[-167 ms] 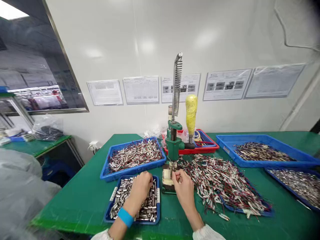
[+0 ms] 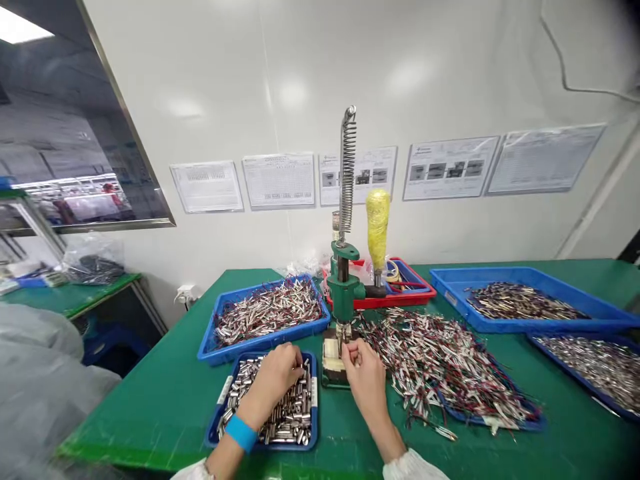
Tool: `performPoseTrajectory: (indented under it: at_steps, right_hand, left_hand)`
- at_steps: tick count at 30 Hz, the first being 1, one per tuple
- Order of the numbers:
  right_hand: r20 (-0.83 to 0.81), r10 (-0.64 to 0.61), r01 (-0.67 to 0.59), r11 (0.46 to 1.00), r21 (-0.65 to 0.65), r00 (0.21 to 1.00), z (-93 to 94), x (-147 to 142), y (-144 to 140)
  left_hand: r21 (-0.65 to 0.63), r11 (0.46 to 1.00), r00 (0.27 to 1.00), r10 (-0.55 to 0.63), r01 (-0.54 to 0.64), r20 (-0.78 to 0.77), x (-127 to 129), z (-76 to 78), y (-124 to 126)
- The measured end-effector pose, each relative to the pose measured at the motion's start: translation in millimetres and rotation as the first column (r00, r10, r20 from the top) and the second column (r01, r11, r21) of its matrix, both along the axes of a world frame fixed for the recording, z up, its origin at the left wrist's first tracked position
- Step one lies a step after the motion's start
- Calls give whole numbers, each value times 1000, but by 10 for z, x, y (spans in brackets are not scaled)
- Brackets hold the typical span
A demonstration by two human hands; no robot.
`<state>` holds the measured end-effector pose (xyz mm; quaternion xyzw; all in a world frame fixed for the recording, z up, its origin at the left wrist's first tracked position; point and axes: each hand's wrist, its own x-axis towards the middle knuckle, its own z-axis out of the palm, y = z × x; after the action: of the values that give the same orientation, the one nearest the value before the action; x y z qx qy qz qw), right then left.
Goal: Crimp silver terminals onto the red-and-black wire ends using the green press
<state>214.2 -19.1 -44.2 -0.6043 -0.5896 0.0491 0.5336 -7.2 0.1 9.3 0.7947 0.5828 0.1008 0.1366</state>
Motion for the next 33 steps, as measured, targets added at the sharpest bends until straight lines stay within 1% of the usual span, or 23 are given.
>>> performPoseTrajectory:
  at_steps: [4, 8, 11, 13, 14, 16, 19, 21, 24, 27, 29, 31, 33]
  right_hand:
    - [-8, 3, -3, 1000, -8, 1000, 5, -2, -1]
    - [-5, -7, 7, 1000, -17, 1000, 7, -16, -1]
    - [1, -27, 27, 999, -22, 1000, 9, -33, 0]
    - [5, -34, 34, 999, -25, 999, 12, -44, 3]
    - [7, -35, 35, 999, -25, 999, 12, -48, 6]
    - [11, -34, 34, 999, -24, 999, 11, -52, 14]
    - [20, -34, 34, 999, -20, 999, 2, -50, 27]
    - [25, -34, 34, 999, -20, 999, -5, -48, 33]
    - [25, -34, 34, 999, -25, 999, -8, -48, 32]
    - [18, -36, 36, 999, -33, 999, -1, -50, 22]
    - [13, -36, 37, 999, -35, 999, 5, -50, 14]
    - [8, -37, 37, 999, -36, 999, 10, -49, 9]
    - [4, -37, 38, 999, -37, 999, 14, -50, 5]
  left_hand:
    - [4, 999, 993, -34, 33, 110, -1, 66, -47]
    - [18, 999, 976, -47, 44, 215, 100, 199, -101]
    - [12, 998, 921, -67, 67, 384, 258, 318, -130]
    - [12, 995, 863, -91, 98, 497, 376, 365, -142]
    - [19, 993, 845, -111, 119, 523, 429, 372, -144]
    - [59, 985, 842, -169, 163, 513, 515, 355, -141]
    - [140, 967, 862, -254, 213, 438, 586, 295, -117]
    - [188, 954, 876, -291, 235, 384, 608, 266, -96]
    - [228, 939, 883, -323, 256, 341, 626, 269, -73]
    - [214, 941, 880, -326, 264, 345, 633, 301, -81]
    - [169, 946, 863, -323, 278, 388, 634, 314, -114]
    - [118, 949, 824, -314, 294, 472, 637, 308, -170]
    - [71, 959, 774, -265, 276, 575, 645, 286, -241]
